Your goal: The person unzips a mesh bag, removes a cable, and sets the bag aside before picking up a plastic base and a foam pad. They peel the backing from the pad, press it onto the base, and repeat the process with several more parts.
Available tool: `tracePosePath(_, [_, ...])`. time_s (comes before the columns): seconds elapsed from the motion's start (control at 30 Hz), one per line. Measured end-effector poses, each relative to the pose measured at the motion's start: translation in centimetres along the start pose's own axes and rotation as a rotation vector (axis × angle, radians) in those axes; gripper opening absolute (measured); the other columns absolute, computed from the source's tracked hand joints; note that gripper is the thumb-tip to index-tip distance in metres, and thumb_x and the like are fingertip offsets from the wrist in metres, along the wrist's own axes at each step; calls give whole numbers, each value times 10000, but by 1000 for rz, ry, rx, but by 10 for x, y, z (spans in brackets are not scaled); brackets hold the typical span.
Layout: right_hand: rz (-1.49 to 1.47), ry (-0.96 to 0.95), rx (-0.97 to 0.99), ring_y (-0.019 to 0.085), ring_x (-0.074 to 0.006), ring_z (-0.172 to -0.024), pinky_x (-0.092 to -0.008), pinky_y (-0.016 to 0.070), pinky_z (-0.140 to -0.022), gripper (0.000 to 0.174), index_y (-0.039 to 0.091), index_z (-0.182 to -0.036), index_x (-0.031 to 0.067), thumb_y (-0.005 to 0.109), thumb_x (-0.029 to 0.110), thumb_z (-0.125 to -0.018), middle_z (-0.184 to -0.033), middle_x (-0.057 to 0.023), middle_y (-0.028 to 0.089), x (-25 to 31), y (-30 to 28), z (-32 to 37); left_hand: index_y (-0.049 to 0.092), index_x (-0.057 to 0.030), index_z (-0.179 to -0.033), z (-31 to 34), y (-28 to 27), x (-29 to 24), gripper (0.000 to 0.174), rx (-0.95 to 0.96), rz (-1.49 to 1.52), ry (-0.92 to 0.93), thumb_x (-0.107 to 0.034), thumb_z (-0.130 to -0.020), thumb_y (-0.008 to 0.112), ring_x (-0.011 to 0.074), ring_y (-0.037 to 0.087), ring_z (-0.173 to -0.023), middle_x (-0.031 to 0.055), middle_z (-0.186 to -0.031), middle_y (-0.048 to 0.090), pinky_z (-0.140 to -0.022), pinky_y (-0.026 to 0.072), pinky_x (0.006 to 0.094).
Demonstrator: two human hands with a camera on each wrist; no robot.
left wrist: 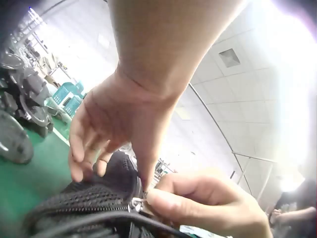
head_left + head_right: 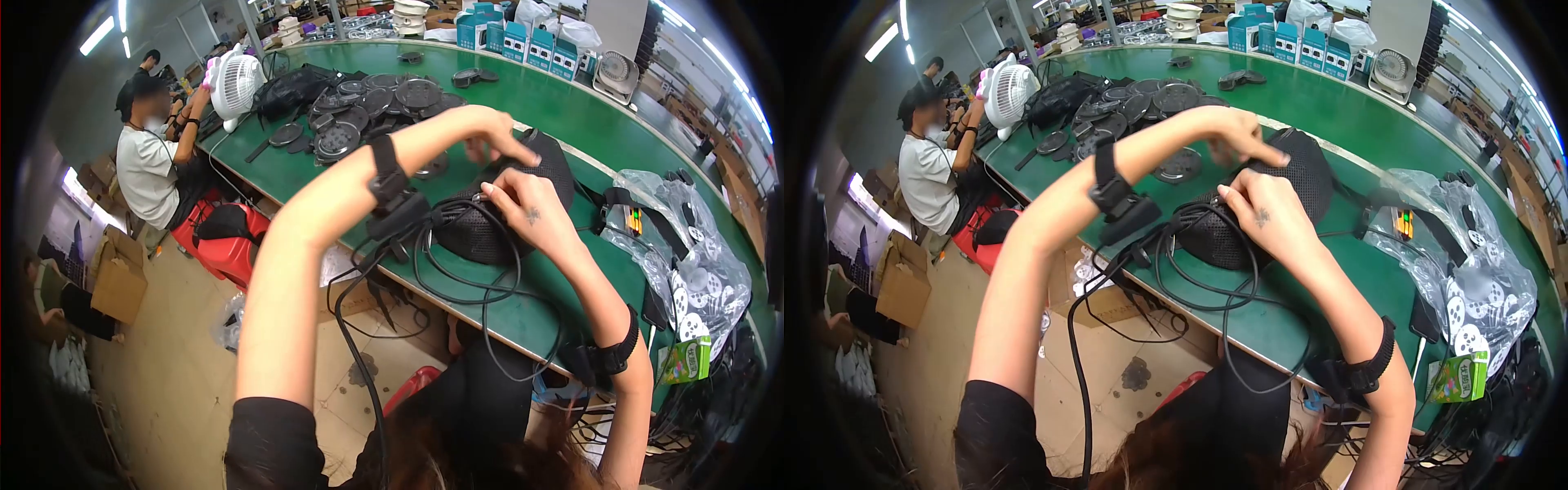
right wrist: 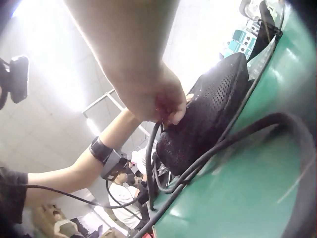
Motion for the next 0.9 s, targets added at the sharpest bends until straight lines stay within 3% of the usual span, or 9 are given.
tracePosePath(0.07, [34,-57,46,597,-352,-652,-397,464,-611,220,583,-797,-47,565,168,-842,-680,-205,595,2,2,3,578,57,-1041,22,9,6,685,176,-28,-54,-574,-775,562,241,653,-654,160,-891,641,-580,547,358])
tracePosePath(0.13, [105,-180,122,583,-387,-752,-433,460,-668,214,576,-856,-45,505,156,-871,-751,-240,585,2,4,2,564,71,-1003,28,20,10,593,195,62,-39,-490,-811,572,224,639,-602,144,-800,634,-534,547,333])
tracePosePath(0.17, [146,-160,186,573,-391,-795,-449,453,-703,198,567,-889,-41,474,134,-878,-787,-242,583,0,8,-1,569,74,-944,25,28,12,562,90,119,37,-476,-825,564,223,635,-596,154,-790,624,-539,547,345])
tracePosePath(0.23, [140,-193,199,573,-391,-787,-448,453,-701,195,564,-864,-40,479,135,-877,-774,-238,582,0,8,-3,579,79,-855,20,38,18,495,-68,174,136,-416,-844,565,214,623,-592,162,-738,610,-541,538,345])
tracePosePath(0.47, [77,-288,207,550,-389,-682,-450,437,-629,218,526,-743,-22,496,156,-867,-674,-211,546,0,14,1,598,23,-767,15,47,22,445,-220,197,158,-416,-838,588,152,504,-539,102,-631,564,-481,435,304])
tracePosePath(0.67, [138,-269,321,530,-392,-704,-440,421,-642,202,496,-738,-31,495,129,-862,-690,-212,522,10,17,-1,523,-31,-630,9,52,26,451,-159,399,111,-425,-829,614,110,410,-491,25,-544,445,-438,353,300])
tracePosePath(0.77, [188,-329,276,578,-377,-649,-454,455,-624,222,569,-689,-29,520,136,-830,-651,-224,570,12,24,-4,427,-83,-547,15,54,23,481,-174,526,86,-420,-811,647,94,312,-470,-24,-515,346,-417,252,284])
tracePosePath(0.8, [186,-370,260,585,-374,-655,-454,465,-622,232,566,-694,-29,508,144,-838,-653,-224,574,9,28,-6,420,-92,-547,10,54,26,480,-171,544,84,-423,-804,656,90,310,-470,-30,-515,342,-417,255,280])
tracePosePath(0.9, [270,-221,326,599,-374,-674,-458,490,-615,283,562,-719,-13,470,204,-877,-664,-219,585,13,24,-6,421,-115,-563,-3,58,38,461,-190,657,130,-433,-801,655,77,335,-461,-36,-520,355,-418,276,256])
Point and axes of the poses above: each hand's wrist, its own z-axis away from the middle knuckle, its own y-axis out of the palm, x = y × z, the point moved 1 cm from there along -z, towards the middle knuckle
